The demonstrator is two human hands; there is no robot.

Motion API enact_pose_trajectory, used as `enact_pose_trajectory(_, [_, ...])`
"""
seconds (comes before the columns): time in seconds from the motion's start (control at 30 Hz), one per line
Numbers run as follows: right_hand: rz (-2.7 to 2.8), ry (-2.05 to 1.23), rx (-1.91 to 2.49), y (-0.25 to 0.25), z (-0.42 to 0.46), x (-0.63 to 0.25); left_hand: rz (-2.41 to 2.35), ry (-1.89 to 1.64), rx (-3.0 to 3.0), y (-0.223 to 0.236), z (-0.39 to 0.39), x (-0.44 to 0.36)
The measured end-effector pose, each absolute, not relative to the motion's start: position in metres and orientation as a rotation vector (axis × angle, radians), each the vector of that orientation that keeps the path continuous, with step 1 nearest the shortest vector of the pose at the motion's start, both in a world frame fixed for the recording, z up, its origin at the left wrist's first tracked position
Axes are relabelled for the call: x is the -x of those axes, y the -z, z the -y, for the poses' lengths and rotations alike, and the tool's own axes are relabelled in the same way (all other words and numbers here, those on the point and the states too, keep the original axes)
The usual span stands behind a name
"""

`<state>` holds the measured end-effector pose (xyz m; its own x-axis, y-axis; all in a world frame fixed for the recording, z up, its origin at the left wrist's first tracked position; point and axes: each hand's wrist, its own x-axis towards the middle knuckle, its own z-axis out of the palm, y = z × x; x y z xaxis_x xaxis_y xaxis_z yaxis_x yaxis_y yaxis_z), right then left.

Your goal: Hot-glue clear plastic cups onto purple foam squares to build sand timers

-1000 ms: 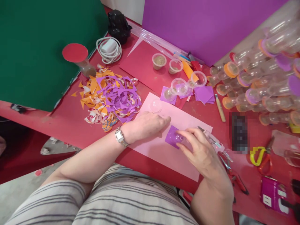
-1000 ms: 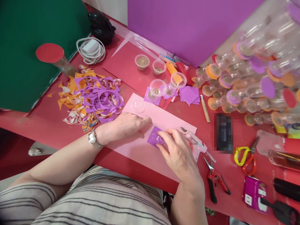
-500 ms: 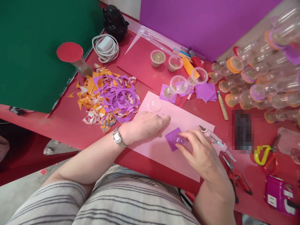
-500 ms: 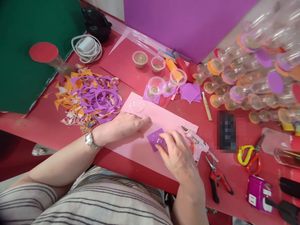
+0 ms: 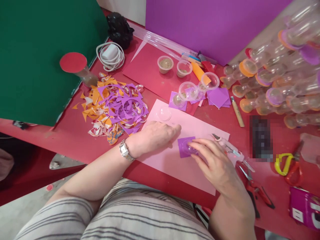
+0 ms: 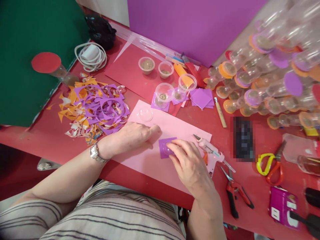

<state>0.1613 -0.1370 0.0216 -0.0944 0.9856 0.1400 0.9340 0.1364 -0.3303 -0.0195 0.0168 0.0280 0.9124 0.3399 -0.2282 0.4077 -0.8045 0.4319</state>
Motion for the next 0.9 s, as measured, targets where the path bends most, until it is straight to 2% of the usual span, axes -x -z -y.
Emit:
enact_pose_trajectory(0.4, [1.878, -0.196, 1.982, -0.013, 0.131, -0.153, -0.533, 0.222, -2.588, -0.027, -0.017, 0.019])
enact_pose_trajectory(0.9, [2.063, -0.244, 1.853, -0.024, 0.129, -0.161, -0.517, 0.194, -2.597, -0.026, -0.016, 0.02])
